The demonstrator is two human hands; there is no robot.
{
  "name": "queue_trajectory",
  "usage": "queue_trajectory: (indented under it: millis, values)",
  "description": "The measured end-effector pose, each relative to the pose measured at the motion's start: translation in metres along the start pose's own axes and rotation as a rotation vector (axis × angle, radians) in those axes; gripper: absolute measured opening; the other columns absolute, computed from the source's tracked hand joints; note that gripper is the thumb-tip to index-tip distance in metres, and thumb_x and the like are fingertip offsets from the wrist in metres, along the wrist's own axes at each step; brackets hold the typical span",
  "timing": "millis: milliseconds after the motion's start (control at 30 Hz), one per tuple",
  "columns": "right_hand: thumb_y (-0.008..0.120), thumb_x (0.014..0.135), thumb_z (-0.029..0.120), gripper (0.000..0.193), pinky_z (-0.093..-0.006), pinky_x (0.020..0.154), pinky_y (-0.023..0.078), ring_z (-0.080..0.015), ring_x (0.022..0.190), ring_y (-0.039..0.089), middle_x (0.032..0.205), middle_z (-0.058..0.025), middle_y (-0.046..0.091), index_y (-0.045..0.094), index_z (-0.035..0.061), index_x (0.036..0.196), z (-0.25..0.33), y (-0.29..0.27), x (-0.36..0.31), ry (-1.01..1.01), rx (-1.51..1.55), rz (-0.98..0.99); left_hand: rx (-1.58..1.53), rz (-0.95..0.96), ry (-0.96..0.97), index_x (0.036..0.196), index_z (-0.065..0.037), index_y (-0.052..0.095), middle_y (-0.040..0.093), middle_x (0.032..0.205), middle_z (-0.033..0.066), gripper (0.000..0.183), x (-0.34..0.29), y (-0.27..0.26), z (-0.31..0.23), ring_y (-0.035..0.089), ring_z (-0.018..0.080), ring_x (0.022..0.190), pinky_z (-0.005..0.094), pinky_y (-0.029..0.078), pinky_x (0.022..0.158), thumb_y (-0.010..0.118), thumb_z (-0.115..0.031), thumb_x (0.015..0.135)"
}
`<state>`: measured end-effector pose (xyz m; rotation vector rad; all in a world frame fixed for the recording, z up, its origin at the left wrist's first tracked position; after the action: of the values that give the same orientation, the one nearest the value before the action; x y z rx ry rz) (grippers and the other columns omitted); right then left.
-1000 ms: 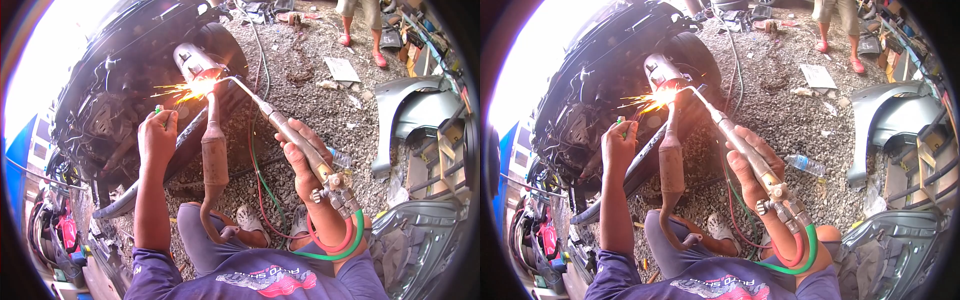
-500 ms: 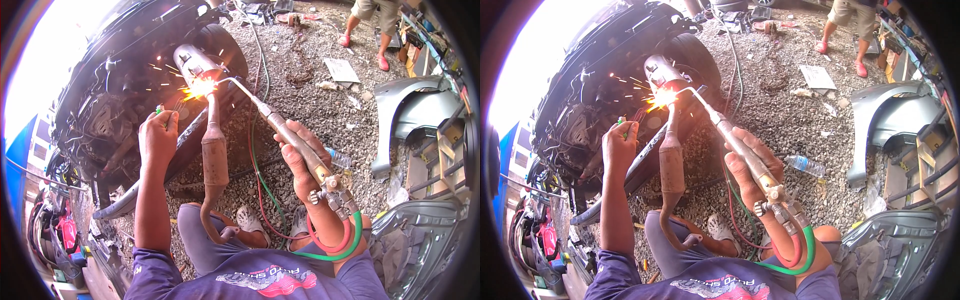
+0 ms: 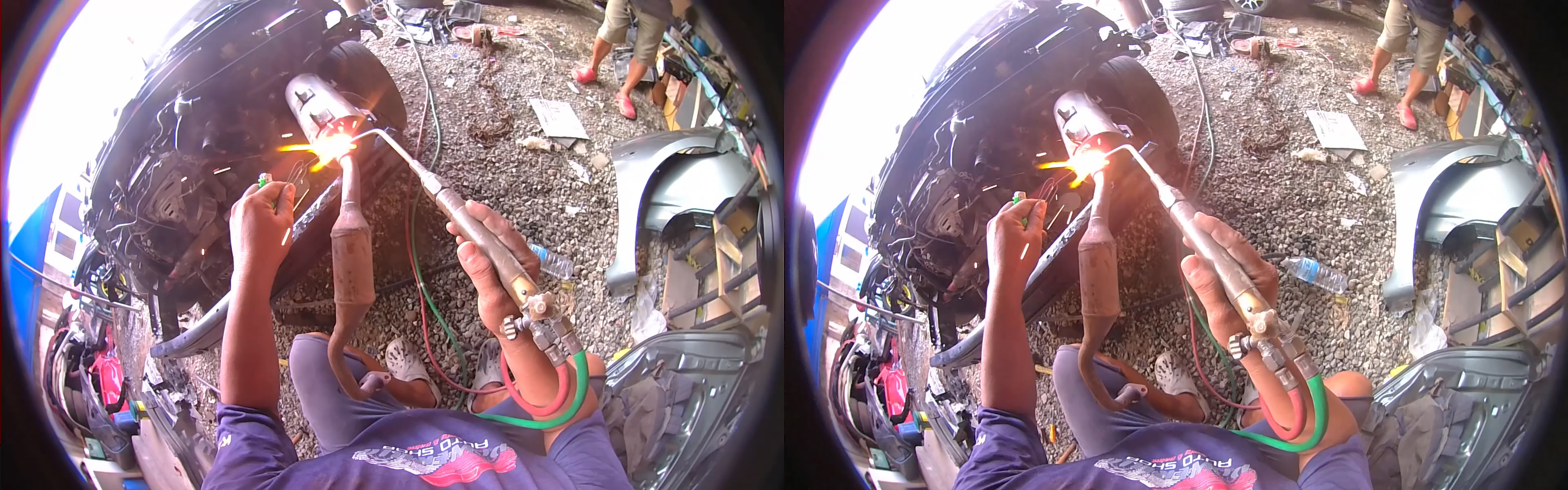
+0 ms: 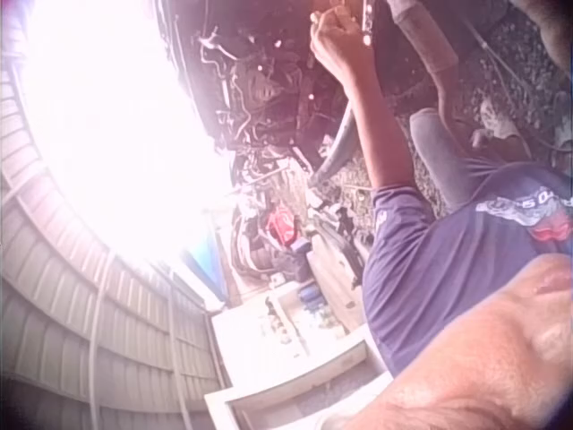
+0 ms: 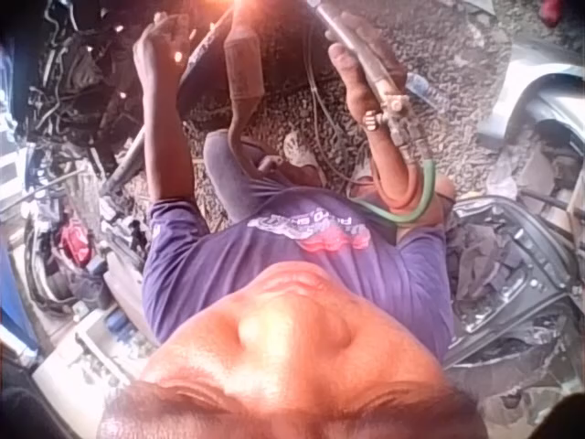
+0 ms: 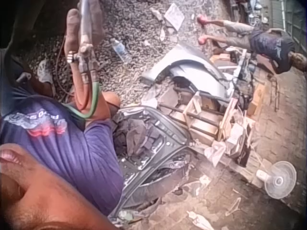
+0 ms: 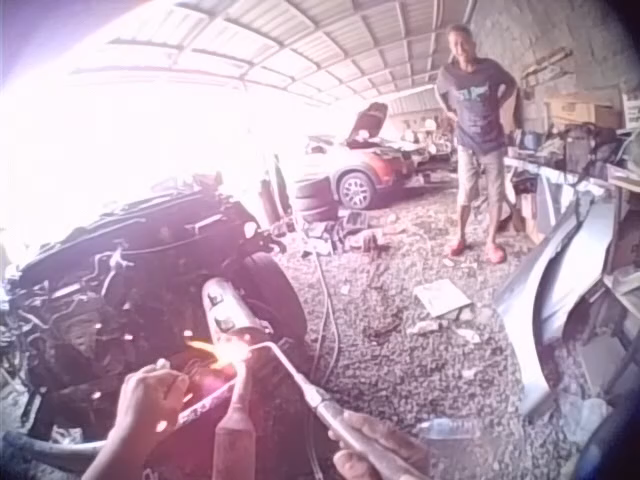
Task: Welding or soldering components of a car exhaust pipe using a torch.
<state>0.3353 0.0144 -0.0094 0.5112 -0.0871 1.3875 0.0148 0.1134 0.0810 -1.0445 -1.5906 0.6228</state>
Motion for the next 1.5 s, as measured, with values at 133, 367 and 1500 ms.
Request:
queue_trajectory:
  millis: [133,367,1500]
  values:
    - [0.075,0.107,0.012,0.048,-0.0335,0.108,0.059,-0.0214,0.123,0.075,0.136,-0.0166,0.076,0.065,-0.0018,0.152,0.0,-0.001,0.001,-0.004,-0.003,-0.008,-0.004,-0.034,0.057,0.112,0.003,0.083,0.074,0.094,0.0152,0.028,0.0,0.001,-0.002,0.074,0.0216,0.064,0.0385,0.056,0.067,0.073,-0.023,0.108]
    - [0.077,0.107,0.015,0.048,-0.0332,0.107,0.059,-0.0209,0.123,0.074,0.135,-0.0155,0.077,0.066,-0.001,0.152,0.001,0.0,0.002,-0.013,-0.004,0.005,0.028,-0.015,0.044,0.111,0.002,0.083,0.074,0.094,0.0159,0.026,0.0,0.003,0.0,0.074,0.0216,0.064,0.039,0.056,0.067,0.073,-0.022,0.109]
    - [0.078,0.107,0.017,0.051,-0.0336,0.108,0.058,-0.0199,0.123,0.075,0.135,-0.0158,0.078,0.064,-0.0013,0.153,0.0,0.0,0.004,-0.069,-0.068,0.037,-0.039,0.013,-0.073,0.107,-0.005,0.084,0.076,0.101,0.0193,0.022,0.003,0.008,-0.005,0.074,0.0412,0.096,0.0506,0.057,0.088,0.073,-0.024,0.106]
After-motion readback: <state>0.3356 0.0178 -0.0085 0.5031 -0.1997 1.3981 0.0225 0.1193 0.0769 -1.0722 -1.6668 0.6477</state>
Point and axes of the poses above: each hand's wrist, its own x-axis towards the middle knuckle, its own y-axis out of the palm, z = x × y, the point moved 1 cm from there along x, towards the middle knuckle
